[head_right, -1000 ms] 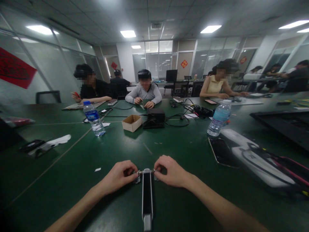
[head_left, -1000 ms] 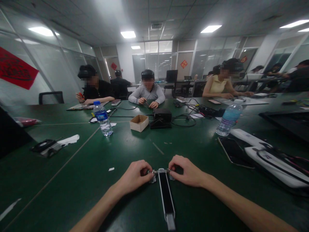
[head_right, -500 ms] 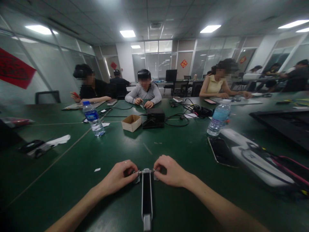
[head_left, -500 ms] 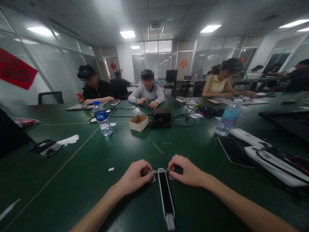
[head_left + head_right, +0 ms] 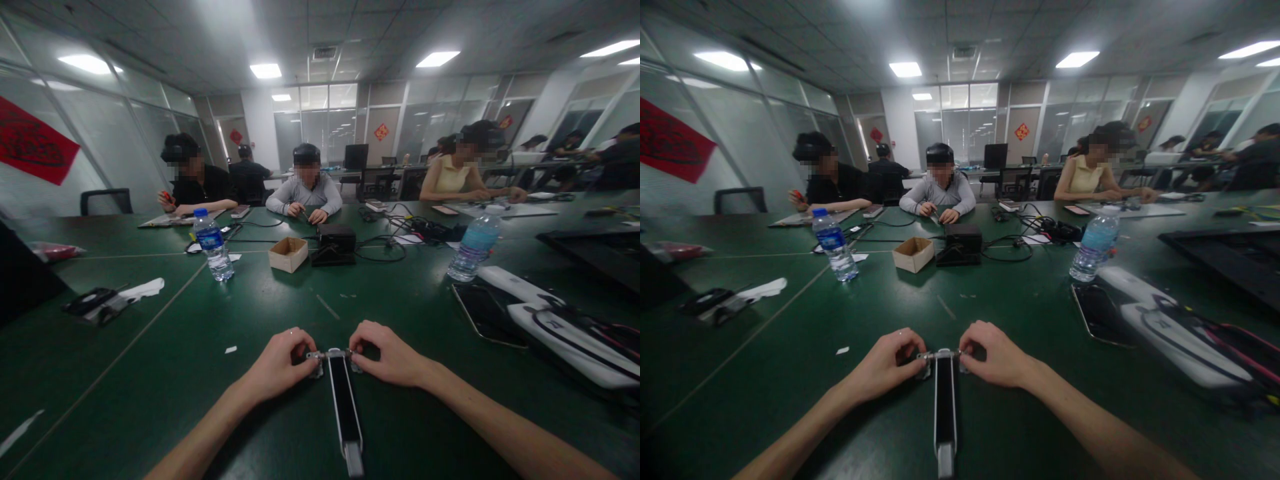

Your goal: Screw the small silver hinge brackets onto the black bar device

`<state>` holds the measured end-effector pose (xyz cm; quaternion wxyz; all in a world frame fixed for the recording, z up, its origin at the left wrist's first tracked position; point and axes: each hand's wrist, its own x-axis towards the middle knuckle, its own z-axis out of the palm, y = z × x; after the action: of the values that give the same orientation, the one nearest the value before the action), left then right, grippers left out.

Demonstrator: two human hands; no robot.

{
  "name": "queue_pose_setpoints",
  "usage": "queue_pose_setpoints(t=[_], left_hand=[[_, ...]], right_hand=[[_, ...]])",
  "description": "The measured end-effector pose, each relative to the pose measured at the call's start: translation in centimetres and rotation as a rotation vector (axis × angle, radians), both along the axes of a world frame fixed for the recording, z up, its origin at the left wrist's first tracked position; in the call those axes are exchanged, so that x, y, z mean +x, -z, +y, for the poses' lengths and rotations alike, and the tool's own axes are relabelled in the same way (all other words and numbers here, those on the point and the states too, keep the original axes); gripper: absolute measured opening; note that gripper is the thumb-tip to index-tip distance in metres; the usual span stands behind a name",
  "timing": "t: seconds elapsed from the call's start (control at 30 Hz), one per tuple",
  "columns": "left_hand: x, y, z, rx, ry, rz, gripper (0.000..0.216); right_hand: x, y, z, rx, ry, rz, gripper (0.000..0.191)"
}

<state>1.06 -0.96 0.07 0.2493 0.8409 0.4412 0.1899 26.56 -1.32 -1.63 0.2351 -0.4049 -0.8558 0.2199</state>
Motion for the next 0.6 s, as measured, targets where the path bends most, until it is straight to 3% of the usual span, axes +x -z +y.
queue_pose_setpoints(t=[0.17,0.37,0.6], left_hand=[[-0.01,0.26,-0.11,0.026,0.048,0.008,0.019],[0.16,0.46,-0.06,0.012,-0.010,-0.059,0.013],[-0.12,1.01,0.10,0.107,0.060,0.035,0.017]], right_hand=[[-0.09,-0.06,-0.04,0.016,0.001,0.004,0.004],[-0.15,-0.04,0.05,0.019,0.004,0.014,0.004],[-0.09,0.06,0.04,0.024,-0.004,0.019,0.004]])
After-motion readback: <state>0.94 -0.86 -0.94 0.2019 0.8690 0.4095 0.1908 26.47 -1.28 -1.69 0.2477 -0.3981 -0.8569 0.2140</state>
